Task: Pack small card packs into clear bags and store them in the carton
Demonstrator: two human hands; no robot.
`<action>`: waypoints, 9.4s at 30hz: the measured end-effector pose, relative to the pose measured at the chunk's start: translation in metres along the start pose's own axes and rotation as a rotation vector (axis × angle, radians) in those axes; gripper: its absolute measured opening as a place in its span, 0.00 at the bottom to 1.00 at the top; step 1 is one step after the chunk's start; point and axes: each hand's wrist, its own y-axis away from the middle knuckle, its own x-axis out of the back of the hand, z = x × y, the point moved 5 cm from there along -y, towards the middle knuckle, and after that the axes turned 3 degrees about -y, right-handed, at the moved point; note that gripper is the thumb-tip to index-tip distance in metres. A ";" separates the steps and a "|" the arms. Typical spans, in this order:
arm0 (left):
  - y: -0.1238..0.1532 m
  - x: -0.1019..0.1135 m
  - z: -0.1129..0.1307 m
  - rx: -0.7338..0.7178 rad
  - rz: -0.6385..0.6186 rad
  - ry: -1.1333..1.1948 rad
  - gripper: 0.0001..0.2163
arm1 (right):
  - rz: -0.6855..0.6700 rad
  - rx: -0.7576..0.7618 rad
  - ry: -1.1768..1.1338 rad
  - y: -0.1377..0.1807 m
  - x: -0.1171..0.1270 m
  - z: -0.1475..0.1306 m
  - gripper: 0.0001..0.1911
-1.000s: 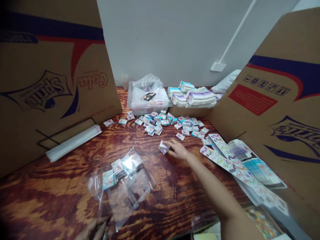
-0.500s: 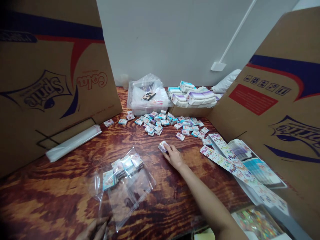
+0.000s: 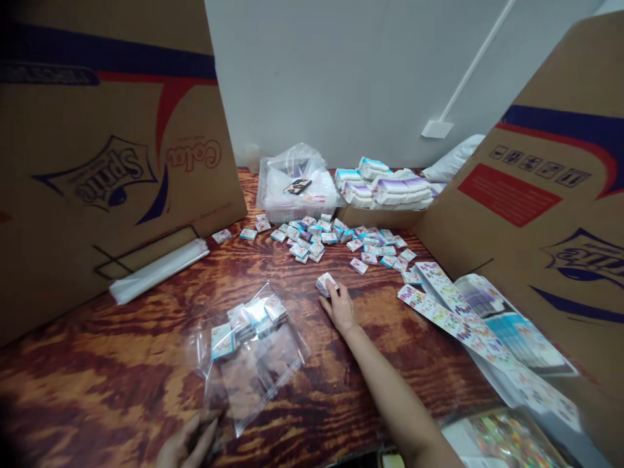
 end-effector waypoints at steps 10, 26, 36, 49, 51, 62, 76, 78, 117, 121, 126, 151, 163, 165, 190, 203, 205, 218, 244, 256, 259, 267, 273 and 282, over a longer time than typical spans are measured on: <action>0.026 0.009 0.035 -0.029 0.254 -0.249 0.16 | -0.061 0.237 -0.391 0.015 0.090 -0.091 0.23; 0.008 0.014 0.063 -0.464 0.528 -0.423 0.11 | -0.310 0.698 -0.366 0.093 0.057 -0.213 0.21; 0.019 0.020 0.066 -0.310 0.655 -0.421 0.25 | -0.161 0.702 -0.219 0.101 0.047 -0.233 0.23; 0.005 0.024 0.040 -0.039 0.281 0.113 0.24 | -0.100 0.631 -0.535 0.099 0.035 -0.254 0.22; 0.000 0.032 0.040 0.046 0.256 0.343 0.24 | -0.085 0.682 -0.564 0.102 0.033 -0.253 0.22; -0.052 0.050 0.036 0.151 0.351 0.492 0.23 | -0.146 0.603 -0.573 0.108 0.012 -0.241 0.18; -0.030 0.049 0.030 0.133 0.268 0.612 0.32 | -0.153 0.549 -0.568 0.106 0.028 -0.233 0.19; -0.028 0.043 0.034 0.139 0.228 0.660 0.31 | -0.142 0.585 -0.549 0.106 0.030 -0.234 0.20; 0.017 0.034 0.068 -0.536 0.713 -0.561 0.09 | -0.128 0.684 -0.473 0.104 0.044 -0.251 0.20; 0.021 0.032 0.071 -0.556 0.711 -0.539 0.09 | -0.137 0.683 -0.387 0.100 0.042 -0.258 0.21; 0.023 0.029 0.075 -0.577 0.672 -0.524 0.09 | -0.165 0.575 -0.474 0.091 0.037 -0.265 0.22; 0.025 0.028 0.050 -0.373 0.526 -0.334 0.13 | -0.220 0.293 -0.826 0.094 0.006 -0.262 0.21; 0.024 0.024 0.039 -0.287 0.451 -0.180 0.12 | -0.078 0.222 -0.693 0.104 0.007 -0.273 0.23; 0.022 0.023 0.035 -0.245 0.468 -0.153 0.14 | -0.089 0.165 -0.724 0.103 0.005 -0.273 0.23; 0.002 0.021 0.032 -0.100 0.236 -0.293 0.11 | -0.248 0.222 -0.705 0.104 -0.001 -0.279 0.27; 0.013 0.037 0.036 -0.078 0.293 -0.422 0.08 | -0.215 0.589 -0.535 0.095 -0.010 -0.279 0.25; 0.020 0.041 0.039 -0.135 0.421 -0.447 0.11 | -0.232 0.581 -0.561 0.094 -0.005 -0.282 0.27; 0.008 0.044 0.063 -0.519 0.561 -0.890 0.24 | -0.269 0.643 -0.478 0.070 -0.012 -0.277 0.31; -0.012 0.043 0.064 -0.480 0.661 -0.961 0.19 | -0.233 0.677 -0.131 0.060 -0.026 -0.286 0.20; -0.017 0.037 0.067 -0.435 0.711 -1.063 0.18 | -0.221 0.667 -0.161 0.059 -0.027 -0.285 0.19; -0.019 0.036 0.066 -0.471 0.795 -1.040 0.16 | -0.237 0.677 -0.162 0.059 -0.026 -0.285 0.19; -0.021 0.041 0.076 -0.508 0.828 -0.953 0.13 | -0.229 0.711 -0.167 0.056 -0.021 -0.286 0.18; -0.030 0.041 0.079 -0.514 0.865 -0.833 0.08 | -0.152 0.732 -0.098 0.058 -0.016 -0.290 0.16; -0.029 0.046 0.080 -0.493 0.778 -0.814 0.11 | -0.143 0.749 -0.087 0.060 -0.015 -0.288 0.17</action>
